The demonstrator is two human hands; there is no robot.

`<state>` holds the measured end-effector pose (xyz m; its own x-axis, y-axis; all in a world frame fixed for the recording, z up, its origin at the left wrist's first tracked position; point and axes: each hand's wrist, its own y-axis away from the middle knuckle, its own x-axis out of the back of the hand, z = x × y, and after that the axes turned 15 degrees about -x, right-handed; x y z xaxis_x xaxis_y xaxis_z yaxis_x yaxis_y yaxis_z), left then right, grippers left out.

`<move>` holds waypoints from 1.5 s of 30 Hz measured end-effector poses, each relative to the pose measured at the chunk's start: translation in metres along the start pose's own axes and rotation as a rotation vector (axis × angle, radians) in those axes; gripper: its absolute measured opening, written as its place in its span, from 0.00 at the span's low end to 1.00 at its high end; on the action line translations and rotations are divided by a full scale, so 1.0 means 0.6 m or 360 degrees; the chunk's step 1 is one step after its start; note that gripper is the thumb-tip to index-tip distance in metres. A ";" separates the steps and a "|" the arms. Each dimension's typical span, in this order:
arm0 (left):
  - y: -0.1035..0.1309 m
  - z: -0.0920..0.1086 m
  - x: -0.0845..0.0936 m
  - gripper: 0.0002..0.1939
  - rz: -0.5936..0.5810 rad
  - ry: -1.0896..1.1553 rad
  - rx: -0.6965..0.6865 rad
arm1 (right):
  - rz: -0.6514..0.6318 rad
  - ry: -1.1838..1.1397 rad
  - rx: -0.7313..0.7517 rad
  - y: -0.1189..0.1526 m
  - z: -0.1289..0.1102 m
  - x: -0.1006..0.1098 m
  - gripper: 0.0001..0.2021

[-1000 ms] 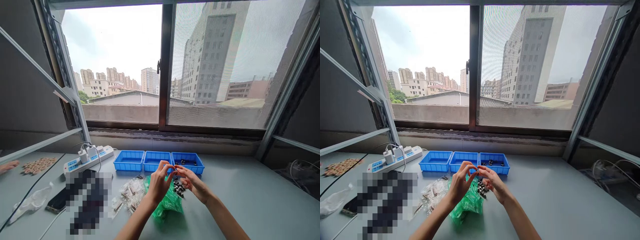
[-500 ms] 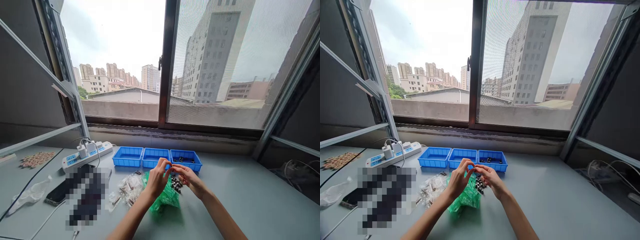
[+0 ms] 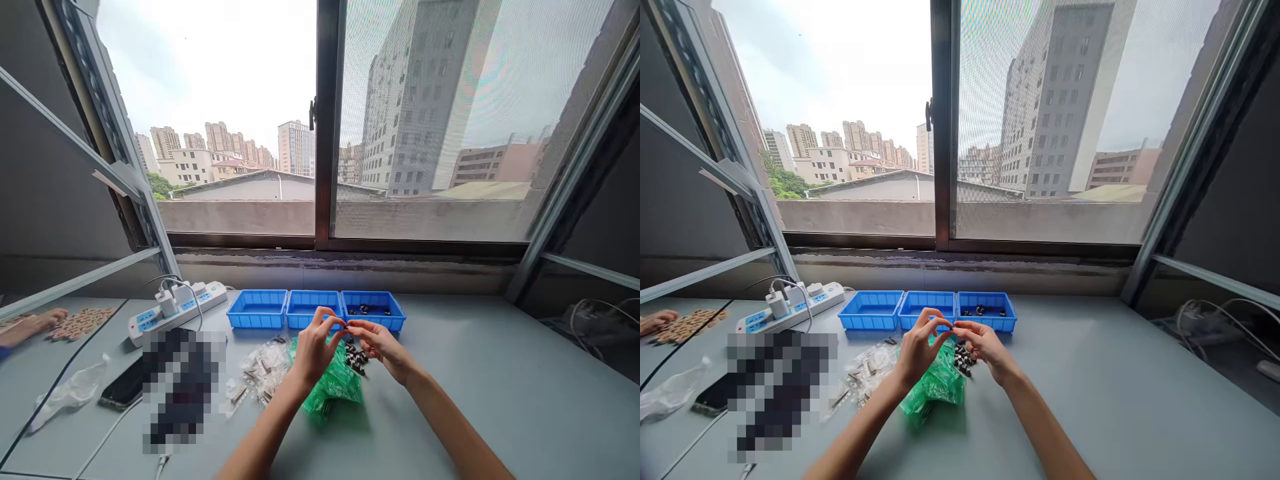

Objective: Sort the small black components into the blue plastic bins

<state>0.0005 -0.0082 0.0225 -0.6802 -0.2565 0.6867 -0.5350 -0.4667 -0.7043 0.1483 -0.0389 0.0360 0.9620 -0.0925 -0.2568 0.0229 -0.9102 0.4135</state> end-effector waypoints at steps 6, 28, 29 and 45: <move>0.000 0.002 -0.002 0.07 0.0032 -0.0031 0.0007 | 0.0013 -0.0065 0.0002 0.000 0.000 -0.004 0.18; 0.001 -0.002 -0.001 0.10 -0.0113 -0.0031 0.0013 | -0.0056 0.0010 -0.0021 -0.012 0.010 0.012 0.15; 0.000 -0.002 -0.001 0.09 -0.0113 -0.0022 0.0004 | -0.0062 0.0014 -0.0020 -0.012 0.010 0.012 0.15; -0.002 0.000 0.001 0.07 -0.0177 -0.0019 0.0076 | -0.0031 0.0071 0.0046 -0.013 0.007 0.015 0.17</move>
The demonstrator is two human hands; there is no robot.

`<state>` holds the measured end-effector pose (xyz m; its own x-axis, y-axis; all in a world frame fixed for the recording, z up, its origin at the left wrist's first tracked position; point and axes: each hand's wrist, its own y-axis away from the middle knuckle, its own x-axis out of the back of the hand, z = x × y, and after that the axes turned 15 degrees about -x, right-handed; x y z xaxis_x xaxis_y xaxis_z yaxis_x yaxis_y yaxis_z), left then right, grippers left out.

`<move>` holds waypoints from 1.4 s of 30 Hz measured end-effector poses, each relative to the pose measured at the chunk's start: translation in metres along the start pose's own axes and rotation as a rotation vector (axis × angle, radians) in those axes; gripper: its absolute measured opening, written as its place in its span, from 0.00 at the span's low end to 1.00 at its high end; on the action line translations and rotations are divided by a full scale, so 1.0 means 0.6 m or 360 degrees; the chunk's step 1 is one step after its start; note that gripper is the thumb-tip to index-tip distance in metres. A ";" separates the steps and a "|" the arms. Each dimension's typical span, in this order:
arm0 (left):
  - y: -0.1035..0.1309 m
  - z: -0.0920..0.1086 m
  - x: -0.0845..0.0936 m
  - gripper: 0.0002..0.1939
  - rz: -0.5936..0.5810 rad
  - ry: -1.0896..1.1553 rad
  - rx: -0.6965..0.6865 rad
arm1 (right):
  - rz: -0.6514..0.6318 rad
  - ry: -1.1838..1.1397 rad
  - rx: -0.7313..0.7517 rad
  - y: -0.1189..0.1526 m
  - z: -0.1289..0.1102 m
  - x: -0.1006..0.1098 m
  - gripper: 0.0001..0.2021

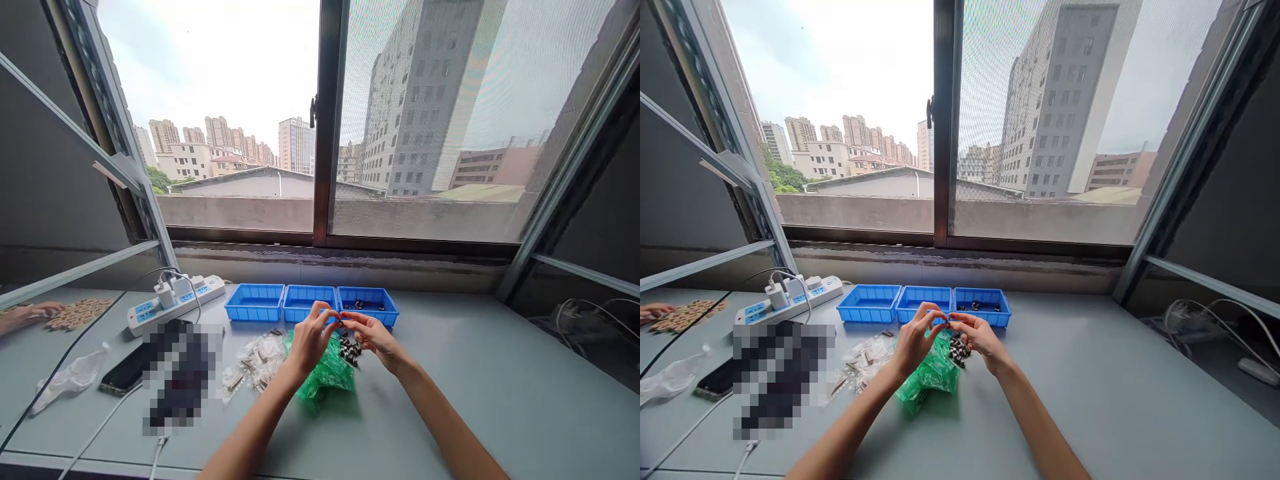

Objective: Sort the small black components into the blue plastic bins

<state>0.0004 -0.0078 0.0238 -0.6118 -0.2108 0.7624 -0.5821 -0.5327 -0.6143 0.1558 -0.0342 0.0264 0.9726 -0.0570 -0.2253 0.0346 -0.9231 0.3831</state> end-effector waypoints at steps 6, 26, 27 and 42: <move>-0.001 -0.007 -0.001 0.05 -0.0209 0.0026 0.0085 | 0.0117 0.0214 0.0120 -0.010 0.006 0.000 0.15; -0.004 0.003 0.006 0.06 -0.0095 0.0212 0.0084 | -0.0055 0.0196 0.0185 -0.007 0.010 -0.006 0.23; -0.005 0.005 0.007 0.06 -0.0062 0.0224 0.0076 | -0.0085 0.0168 0.0191 -0.004 0.009 -0.009 0.24; -0.003 -0.004 0.005 0.05 0.0055 0.0094 0.0070 | 0.0766 0.0156 0.0584 -0.041 0.005 0.047 0.24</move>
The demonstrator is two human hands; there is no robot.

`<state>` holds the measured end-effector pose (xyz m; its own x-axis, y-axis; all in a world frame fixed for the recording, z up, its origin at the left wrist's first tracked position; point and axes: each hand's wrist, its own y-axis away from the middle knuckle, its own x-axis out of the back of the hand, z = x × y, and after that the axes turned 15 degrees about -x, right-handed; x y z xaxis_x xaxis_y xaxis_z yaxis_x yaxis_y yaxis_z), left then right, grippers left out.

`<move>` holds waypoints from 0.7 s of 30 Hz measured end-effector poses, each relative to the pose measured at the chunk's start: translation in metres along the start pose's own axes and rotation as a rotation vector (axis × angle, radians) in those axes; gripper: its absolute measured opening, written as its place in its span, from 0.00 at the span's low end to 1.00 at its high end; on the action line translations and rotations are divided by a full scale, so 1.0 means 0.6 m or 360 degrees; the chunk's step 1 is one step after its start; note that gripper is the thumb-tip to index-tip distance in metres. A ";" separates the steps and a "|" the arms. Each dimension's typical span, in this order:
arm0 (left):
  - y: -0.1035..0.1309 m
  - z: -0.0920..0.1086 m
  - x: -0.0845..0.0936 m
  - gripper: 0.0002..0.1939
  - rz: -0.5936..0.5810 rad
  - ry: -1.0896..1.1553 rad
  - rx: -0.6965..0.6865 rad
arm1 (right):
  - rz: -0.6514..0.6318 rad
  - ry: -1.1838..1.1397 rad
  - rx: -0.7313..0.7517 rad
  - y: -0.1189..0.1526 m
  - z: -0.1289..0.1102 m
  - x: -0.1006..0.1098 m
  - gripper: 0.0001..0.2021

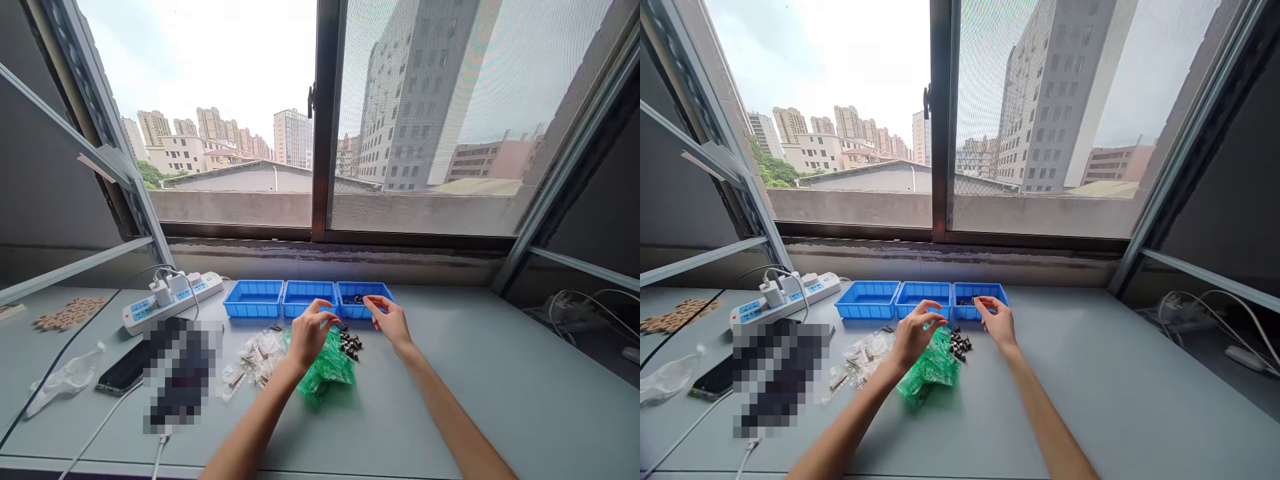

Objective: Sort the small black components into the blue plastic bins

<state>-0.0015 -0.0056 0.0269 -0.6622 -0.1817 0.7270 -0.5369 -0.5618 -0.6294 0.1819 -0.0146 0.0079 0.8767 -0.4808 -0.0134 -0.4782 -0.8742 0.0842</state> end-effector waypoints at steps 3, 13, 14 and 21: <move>0.003 0.003 -0.007 0.08 -0.0071 -0.0022 -0.0034 | 0.0170 0.0022 0.0056 -0.005 0.006 0.006 0.22; 0.002 0.008 -0.005 0.10 -0.0129 -0.0111 0.0001 | 0.0366 0.0116 0.0075 -0.010 0.001 0.017 0.23; 0.001 0.007 -0.005 0.11 -0.0123 -0.0107 -0.0001 | 0.0365 0.0138 0.0072 -0.009 0.001 0.017 0.23; -0.001 0.005 -0.009 0.09 -0.0124 -0.0130 0.0002 | 0.0347 0.0163 0.0097 -0.012 0.002 0.017 0.25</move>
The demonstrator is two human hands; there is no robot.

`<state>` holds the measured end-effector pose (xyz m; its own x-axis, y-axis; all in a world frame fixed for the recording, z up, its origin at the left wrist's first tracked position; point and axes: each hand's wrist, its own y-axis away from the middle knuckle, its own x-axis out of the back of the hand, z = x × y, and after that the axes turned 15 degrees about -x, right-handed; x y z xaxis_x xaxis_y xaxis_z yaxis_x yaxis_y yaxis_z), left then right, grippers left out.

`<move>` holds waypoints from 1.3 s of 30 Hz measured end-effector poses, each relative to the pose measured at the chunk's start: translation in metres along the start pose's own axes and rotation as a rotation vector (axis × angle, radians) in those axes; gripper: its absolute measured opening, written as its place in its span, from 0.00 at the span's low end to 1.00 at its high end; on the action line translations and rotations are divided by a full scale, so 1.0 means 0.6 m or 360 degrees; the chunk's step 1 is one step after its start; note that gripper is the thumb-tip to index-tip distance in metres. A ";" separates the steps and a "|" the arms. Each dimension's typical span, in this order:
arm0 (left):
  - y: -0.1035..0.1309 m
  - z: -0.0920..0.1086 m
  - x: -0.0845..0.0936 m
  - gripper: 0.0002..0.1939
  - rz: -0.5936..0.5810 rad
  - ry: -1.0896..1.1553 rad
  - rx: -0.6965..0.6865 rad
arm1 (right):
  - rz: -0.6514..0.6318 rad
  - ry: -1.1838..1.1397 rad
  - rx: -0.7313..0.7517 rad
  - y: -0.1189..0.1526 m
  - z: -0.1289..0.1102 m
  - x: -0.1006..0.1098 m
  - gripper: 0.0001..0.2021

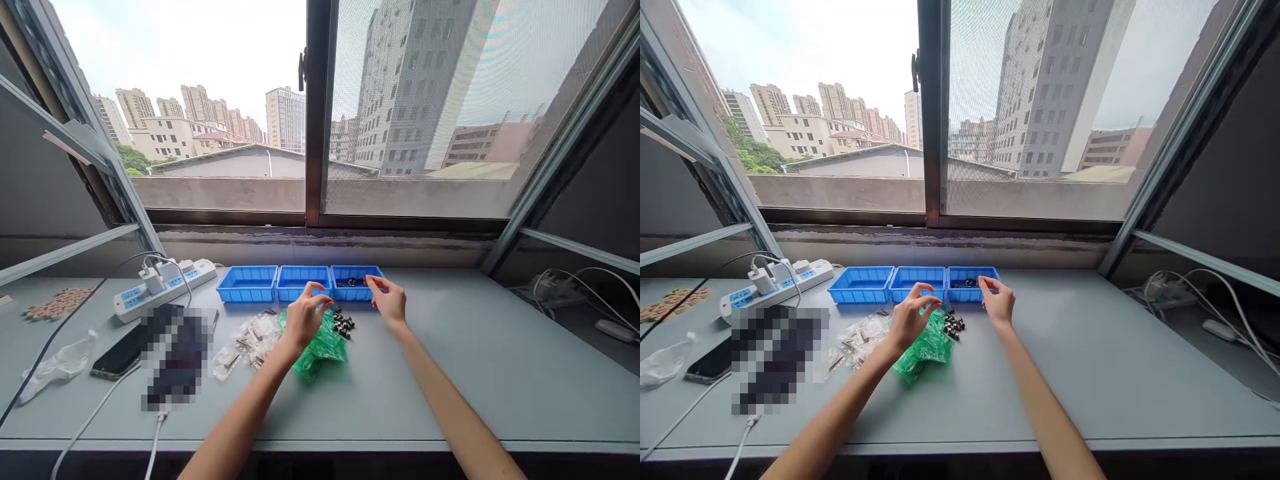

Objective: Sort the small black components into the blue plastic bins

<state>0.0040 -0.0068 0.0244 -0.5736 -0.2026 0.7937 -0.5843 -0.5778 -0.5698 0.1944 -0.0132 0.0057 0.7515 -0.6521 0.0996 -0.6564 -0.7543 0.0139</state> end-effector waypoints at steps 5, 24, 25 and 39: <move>0.000 0.001 0.000 0.09 0.0020 0.0003 0.0017 | -0.0255 0.0001 -0.0022 0.001 -0.008 0.001 0.27; 0.002 0.000 0.004 0.08 -0.0039 -0.0015 0.0103 | -0.0526 0.1190 0.0566 0.036 -0.012 -0.005 0.09; 0.002 -0.001 0.004 0.08 -0.0028 -0.0014 0.0106 | -0.0574 0.1241 0.0579 0.036 -0.012 -0.004 0.09; 0.006 -0.002 0.004 0.04 0.0040 0.0017 0.0038 | -0.0770 0.1241 0.0670 0.039 -0.007 -0.011 0.08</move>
<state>-0.0004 -0.0086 0.0240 -0.5941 -0.2089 0.7768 -0.5560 -0.5912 -0.5842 0.1737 -0.0260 0.0095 0.5789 -0.1508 0.8013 -0.1021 -0.9884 -0.1122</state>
